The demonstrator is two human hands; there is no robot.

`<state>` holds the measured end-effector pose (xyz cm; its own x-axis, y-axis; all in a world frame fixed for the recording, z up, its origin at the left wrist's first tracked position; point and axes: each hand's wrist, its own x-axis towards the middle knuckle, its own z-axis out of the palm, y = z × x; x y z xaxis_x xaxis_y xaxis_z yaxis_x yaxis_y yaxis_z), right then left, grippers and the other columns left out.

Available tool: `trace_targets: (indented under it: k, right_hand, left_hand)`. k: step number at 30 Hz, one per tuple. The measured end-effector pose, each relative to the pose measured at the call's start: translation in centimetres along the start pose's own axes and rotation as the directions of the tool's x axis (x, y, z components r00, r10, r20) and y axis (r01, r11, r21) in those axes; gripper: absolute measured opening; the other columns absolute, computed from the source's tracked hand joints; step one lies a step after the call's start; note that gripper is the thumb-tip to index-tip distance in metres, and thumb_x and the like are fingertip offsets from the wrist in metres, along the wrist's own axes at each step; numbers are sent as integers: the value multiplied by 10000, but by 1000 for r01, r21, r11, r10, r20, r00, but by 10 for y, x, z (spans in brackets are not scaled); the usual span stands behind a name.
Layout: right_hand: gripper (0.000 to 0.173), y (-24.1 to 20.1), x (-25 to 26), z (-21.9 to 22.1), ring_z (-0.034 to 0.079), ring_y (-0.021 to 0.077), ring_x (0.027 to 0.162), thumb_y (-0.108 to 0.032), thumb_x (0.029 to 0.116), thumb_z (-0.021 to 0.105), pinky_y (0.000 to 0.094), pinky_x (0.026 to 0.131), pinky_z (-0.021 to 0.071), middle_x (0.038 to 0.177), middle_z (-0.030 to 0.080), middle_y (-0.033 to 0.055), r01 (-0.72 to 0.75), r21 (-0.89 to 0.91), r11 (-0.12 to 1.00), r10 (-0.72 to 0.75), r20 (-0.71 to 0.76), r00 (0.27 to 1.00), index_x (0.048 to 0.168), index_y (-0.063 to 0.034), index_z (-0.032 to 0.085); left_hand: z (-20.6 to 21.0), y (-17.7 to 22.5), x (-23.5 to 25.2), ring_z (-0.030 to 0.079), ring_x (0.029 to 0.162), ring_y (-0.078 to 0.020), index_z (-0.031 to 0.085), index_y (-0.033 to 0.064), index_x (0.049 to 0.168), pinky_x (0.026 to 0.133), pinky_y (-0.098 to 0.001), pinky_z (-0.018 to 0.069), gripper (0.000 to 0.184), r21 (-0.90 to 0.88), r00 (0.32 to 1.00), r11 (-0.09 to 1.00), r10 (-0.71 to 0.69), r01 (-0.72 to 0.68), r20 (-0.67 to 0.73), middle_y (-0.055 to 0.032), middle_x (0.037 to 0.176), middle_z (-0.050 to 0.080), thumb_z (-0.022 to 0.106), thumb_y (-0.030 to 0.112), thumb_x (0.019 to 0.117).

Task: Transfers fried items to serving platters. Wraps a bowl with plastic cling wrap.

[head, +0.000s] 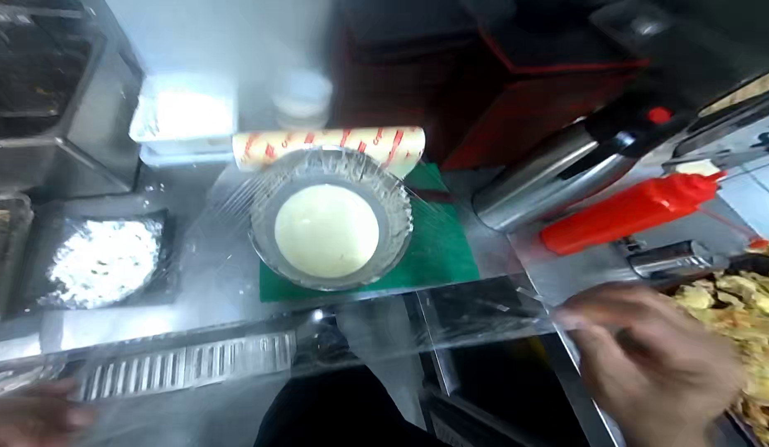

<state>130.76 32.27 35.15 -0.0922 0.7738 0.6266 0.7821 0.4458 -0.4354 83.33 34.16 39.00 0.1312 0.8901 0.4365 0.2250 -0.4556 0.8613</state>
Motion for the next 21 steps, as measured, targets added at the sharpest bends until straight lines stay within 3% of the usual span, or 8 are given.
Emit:
trace_targets:
  k: [2, 5, 8, 11, 14, 16, 18, 21]
  right_hand:
    - [196, -1, -48, 26, 640, -32, 922, -349, 1017, 639, 161, 835, 531, 912, 680, -109, -193, 122, 974, 190, 34, 981, 918, -195, 710]
    - [181, 7, -102, 70, 652, -25, 942, -342, 1000, 666, 157, 848, 550, 946, 704, -87, -404, 192, 894, 388, 116, 914, 944, -191, 750]
    - [212, 37, -117, 107, 669, 50, 945, -307, 986, 657, 260, 887, 559, 944, 728, -23, -453, 119, 883, 420, 229, 878, 935, -140, 778]
    - [233, 73, -99, 131, 705, 138, 912, -278, 959, 651, 369, 863, 580, 953, 752, 35, -445, 28, 895, 409, 348, 844, 954, -101, 802]
    - [199, 106, -64, 146, 721, 162, 884, -231, 952, 666, 352, 824, 608, 954, 750, 71, -429, 24, 903, 372, 456, 809, 961, -81, 797]
    - [178, 125, -35, 154, 714, 175, 858, -185, 946, 681, 350, 808, 605, 939, 740, 103, -461, 71, 885, 352, 546, 760, 959, -45, 789]
    - [163, 142, -4, 160, 688, 134, 837, -147, 933, 687, 312, 796, 583, 914, 729, 100, -549, 151, 822, 339, 645, 685, 943, -11, 776]
    - [104, 175, 47, 169, 672, 27, 775, -120, 901, 700, 254, 757, 584, 844, 728, 1, -653, 209, 728, 333, 725, 603, 926, -42, 763]
  left_hand:
    - [-8, -28, -42, 681, 1033, -50, 685, 144, 1055, 964, -280, 548, 174, -8, 986, 993, -118, 120, 116, 85, 1024, 717, 512, 157, 1069]
    - [-7, -82, -94, 690, 1097, -79, 667, 200, 1111, 989, -338, 576, 167, 110, 943, 949, -308, 296, 124, 96, 1124, 728, 506, 173, 1076]
    - [10, -150, -107, 720, 1016, -100, 649, 1, 1047, 934, -334, 603, 165, 245, 913, 889, -407, 387, 34, -30, 1072, 747, 525, 110, 1039]
    - [30, -203, -72, 720, 835, -159, 666, -61, 1030, 800, -379, 600, 214, 436, 889, 799, -458, 414, -5, -103, 943, 750, 530, 100, 995]
    - [47, -229, -15, 712, 807, -246, 660, -67, 1059, 779, -485, 587, 178, 486, 858, 740, -512, 464, -40, -147, 904, 728, 552, 64, 1004]
    - [57, -238, 23, 676, 791, -271, 650, -95, 1085, 761, -502, 568, 177, 448, 844, 737, -529, 507, -84, -184, 904, 689, 581, 36, 987]
    - [67, -249, 60, 658, 755, -208, 637, -82, 1098, 727, -420, 571, 167, 341, 812, 744, -568, 575, -131, -148, 900, 690, 584, 39, 996]
    - [88, -257, 119, 600, 703, -71, 615, -50, 1104, 677, -268, 535, 143, 90, 718, 720, -661, 689, -218, -55, 867, 657, 520, 27, 1028]
